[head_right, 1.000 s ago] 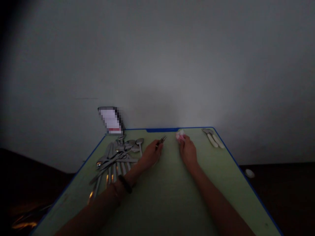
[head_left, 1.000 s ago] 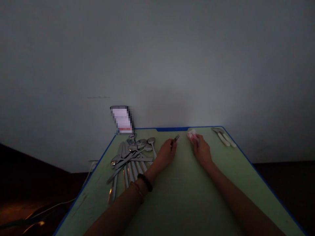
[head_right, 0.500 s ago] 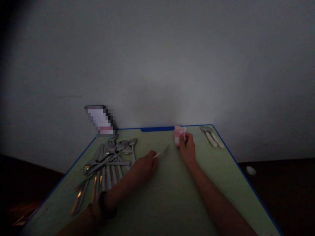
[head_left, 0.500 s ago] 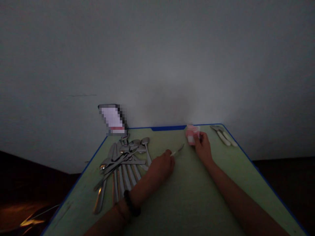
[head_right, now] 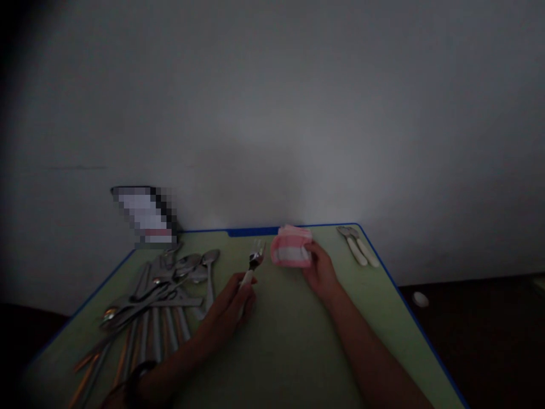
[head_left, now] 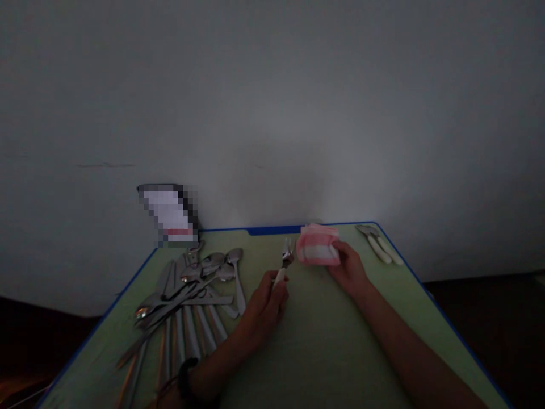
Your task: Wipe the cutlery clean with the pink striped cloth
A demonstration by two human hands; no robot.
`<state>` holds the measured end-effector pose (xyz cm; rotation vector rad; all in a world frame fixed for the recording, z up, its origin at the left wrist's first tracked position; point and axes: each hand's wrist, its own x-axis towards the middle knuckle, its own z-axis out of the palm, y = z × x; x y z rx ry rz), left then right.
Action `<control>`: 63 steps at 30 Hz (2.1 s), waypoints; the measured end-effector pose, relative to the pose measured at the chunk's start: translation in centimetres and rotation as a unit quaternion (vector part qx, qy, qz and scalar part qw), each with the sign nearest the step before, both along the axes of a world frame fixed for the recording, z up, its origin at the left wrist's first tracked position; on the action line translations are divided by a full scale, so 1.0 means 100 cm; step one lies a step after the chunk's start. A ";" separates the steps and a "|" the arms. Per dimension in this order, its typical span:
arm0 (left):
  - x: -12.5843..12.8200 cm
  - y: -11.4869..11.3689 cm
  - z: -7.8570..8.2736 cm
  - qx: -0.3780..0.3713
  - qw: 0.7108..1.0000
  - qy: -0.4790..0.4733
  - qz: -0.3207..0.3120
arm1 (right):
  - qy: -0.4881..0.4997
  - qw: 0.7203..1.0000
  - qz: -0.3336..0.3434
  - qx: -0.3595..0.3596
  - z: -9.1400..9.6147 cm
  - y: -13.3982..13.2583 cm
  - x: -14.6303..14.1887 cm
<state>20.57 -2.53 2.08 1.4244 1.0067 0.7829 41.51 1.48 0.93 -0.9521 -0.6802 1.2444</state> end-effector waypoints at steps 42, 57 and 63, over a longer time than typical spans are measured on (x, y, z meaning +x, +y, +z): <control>0.002 0.000 0.006 0.123 0.989 0.071 -0.042 | 0.236 0.962 0.090 0.101 0.005 -0.019 -0.029; 0.004 0.006 0.005 0.118 0.987 0.097 -0.055 | 0.221 0.962 0.159 0.037 0.014 -0.024 -0.029; 0.003 0.005 0.001 0.088 0.992 0.067 -0.060 | 0.238 0.958 0.156 0.029 0.009 -0.020 -0.029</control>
